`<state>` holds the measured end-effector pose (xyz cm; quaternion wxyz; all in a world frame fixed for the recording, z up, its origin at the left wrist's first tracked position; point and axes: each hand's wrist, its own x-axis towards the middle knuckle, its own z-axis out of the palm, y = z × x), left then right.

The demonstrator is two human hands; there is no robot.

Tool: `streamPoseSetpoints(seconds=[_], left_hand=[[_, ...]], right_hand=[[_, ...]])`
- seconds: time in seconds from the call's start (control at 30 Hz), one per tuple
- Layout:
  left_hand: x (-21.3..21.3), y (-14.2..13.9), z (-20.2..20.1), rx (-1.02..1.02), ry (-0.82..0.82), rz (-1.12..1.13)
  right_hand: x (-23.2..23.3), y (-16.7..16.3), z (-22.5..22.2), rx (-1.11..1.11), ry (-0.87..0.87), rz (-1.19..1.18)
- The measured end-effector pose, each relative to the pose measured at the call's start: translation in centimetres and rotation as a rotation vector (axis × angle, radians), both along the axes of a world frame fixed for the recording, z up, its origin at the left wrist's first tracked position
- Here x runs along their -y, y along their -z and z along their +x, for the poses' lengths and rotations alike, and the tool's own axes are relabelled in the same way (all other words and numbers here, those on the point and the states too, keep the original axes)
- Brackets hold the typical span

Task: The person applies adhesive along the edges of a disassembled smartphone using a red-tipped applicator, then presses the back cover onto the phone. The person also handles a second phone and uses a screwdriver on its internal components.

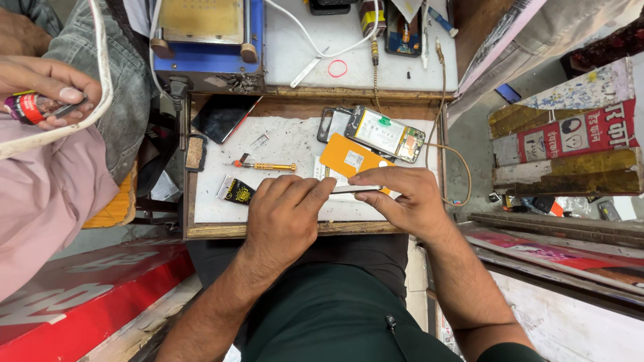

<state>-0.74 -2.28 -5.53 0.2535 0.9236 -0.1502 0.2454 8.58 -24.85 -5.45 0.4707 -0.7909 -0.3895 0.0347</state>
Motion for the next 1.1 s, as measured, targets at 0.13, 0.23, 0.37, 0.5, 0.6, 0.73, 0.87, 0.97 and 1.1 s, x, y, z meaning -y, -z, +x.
streamPoseSetpoints(seconds=[0.13, 0.23, 0.37, 0.5, 0.6, 0.73, 0.87, 0.97, 1.1], left_hand=[[-0.6, -0.7, 0.0, 0.028, -0.022, 0.036], [-2.0, -0.4, -0.3, 0.077, -0.126, -0.105], [-2.8, 2.5, -0.4, -0.212, -0.111, -1.185], [-0.3, 7.1, -0.1, -0.386, 0.255, -1.815], [0.8, 8.8, 0.1, -0.398, 0.385, -2.116], [1.0, 7.9, 0.8, -0.389, 0.356, -2.179], [2.2, 5.9, 1.3, -0.335, 0.307, -2.162], [3.5, 5.2, 1.7, -0.278, 0.208, -2.116], [4.0, 5.1, 2.2, -0.227, 0.162, -2.067]], right_hand=[[0.8, 2.4, -0.4, -0.052, 0.015, 0.079], [0.8, 5.2, -1.0, -0.323, 0.152, 0.354], [-0.3, 8.3, -2.6, -0.550, 0.211, 0.904], [-2.5, 9.1, -4.7, -0.538, 0.211, 0.947], [-2.5, 8.2, -5.7, -0.471, 0.257, 0.702], [-2.3, 6.8, -5.7, -0.334, 0.213, 0.529], [-3.3, 6.5, -5.8, -0.325, 0.266, 0.507], [-4.2, 6.6, -6.1, -0.314, 0.298, 0.494], [-4.9, 7.0, -6.3, -0.233, 0.335, 0.471]])
